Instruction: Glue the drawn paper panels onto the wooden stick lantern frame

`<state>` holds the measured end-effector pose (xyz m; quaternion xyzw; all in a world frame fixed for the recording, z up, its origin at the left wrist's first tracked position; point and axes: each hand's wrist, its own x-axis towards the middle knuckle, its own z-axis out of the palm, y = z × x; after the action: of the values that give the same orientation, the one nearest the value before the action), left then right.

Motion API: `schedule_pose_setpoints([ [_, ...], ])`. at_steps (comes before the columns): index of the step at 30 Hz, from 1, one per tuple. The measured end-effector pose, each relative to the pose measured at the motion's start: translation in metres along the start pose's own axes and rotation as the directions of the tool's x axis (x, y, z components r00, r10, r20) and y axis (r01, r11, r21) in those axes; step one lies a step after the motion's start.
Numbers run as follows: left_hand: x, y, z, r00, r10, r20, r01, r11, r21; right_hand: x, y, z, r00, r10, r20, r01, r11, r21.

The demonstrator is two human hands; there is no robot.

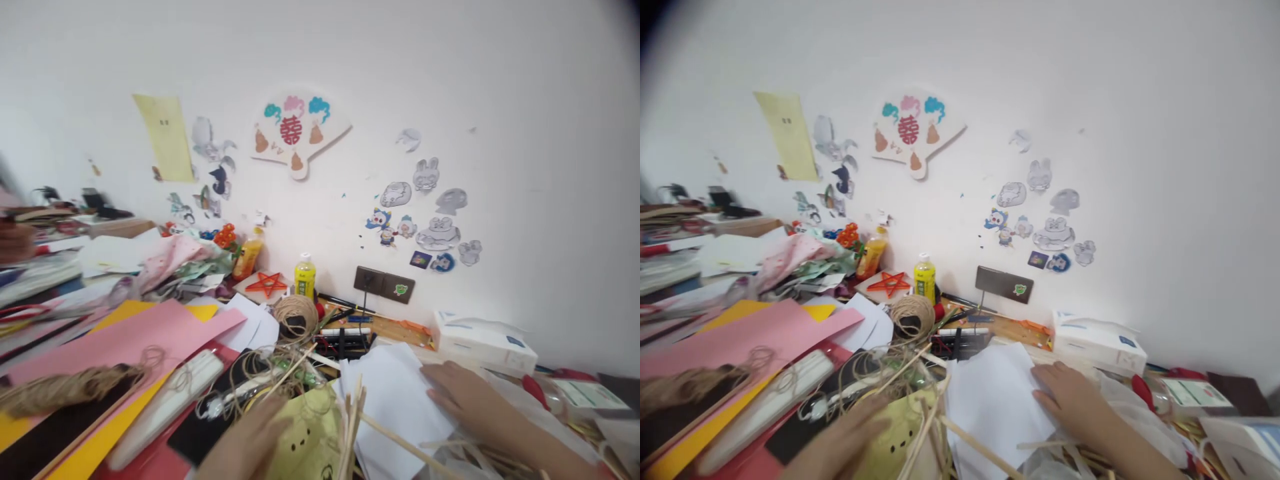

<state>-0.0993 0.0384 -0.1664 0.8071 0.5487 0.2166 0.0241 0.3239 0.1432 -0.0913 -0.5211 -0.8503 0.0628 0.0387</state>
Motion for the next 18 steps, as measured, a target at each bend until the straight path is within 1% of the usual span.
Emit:
schedule_pose_setpoints([
  [1, 0.008, -0.009, -0.009, 0.999, -0.041, 0.029, 0.04, 0.999, 0.031, -0.003, 0.001, 0.004, 1.0, 0.008, 0.003, -0.008, 1.0, 0.007],
  [2, 0.019, -0.018, -0.019, 0.992, -0.118, 0.045, 0.114, 0.991, 0.071, -0.005, 0.003, 0.007, 1.0, 0.016, -0.002, -0.016, 1.0, 0.014],
  [3, 0.032, -0.029, -0.028, 0.984, -0.164, 0.068, 0.156, 0.981, 0.112, -0.007, 0.003, 0.01, 1.0, 0.024, -0.011, -0.024, 1.0, 0.02],
  [5, 0.059, -0.048, -0.042, 0.971, -0.217, 0.101, 0.191, 0.958, 0.214, -0.009, 0.004, 0.013, 0.999, 0.042, -0.025, -0.041, 0.999, 0.024],
  [6, 0.071, -0.056, -0.046, 0.976, -0.186, 0.117, 0.152, 0.955, 0.256, -0.01, 0.003, 0.014, 0.998, 0.05, -0.025, -0.049, 0.999, 0.023],
  [8, 0.094, -0.066, -0.047, 0.979, -0.16, 0.123, 0.122, 0.956, 0.266, -0.01, 0.001, 0.014, 0.998, 0.061, -0.024, -0.06, 0.998, 0.023],
  [12, 0.125, -0.073, -0.045, 0.984, -0.128, 0.122, 0.089, 0.955, 0.283, -0.012, 0.0, 0.016, 0.996, 0.069, -0.05, -0.066, 0.996, 0.063],
  [15, 0.136, -0.076, -0.057, 0.989, -0.107, 0.102, 0.069, 0.943, 0.324, -0.012, 0.005, 0.021, 0.997, 0.069, -0.044, -0.065, 0.994, 0.086],
  [18, 0.134, -0.078, -0.078, 0.988, -0.027, 0.154, -0.028, 0.939, 0.344, -0.011, 0.01, 0.026, 0.997, 0.072, -0.027, -0.069, 0.993, 0.092],
])
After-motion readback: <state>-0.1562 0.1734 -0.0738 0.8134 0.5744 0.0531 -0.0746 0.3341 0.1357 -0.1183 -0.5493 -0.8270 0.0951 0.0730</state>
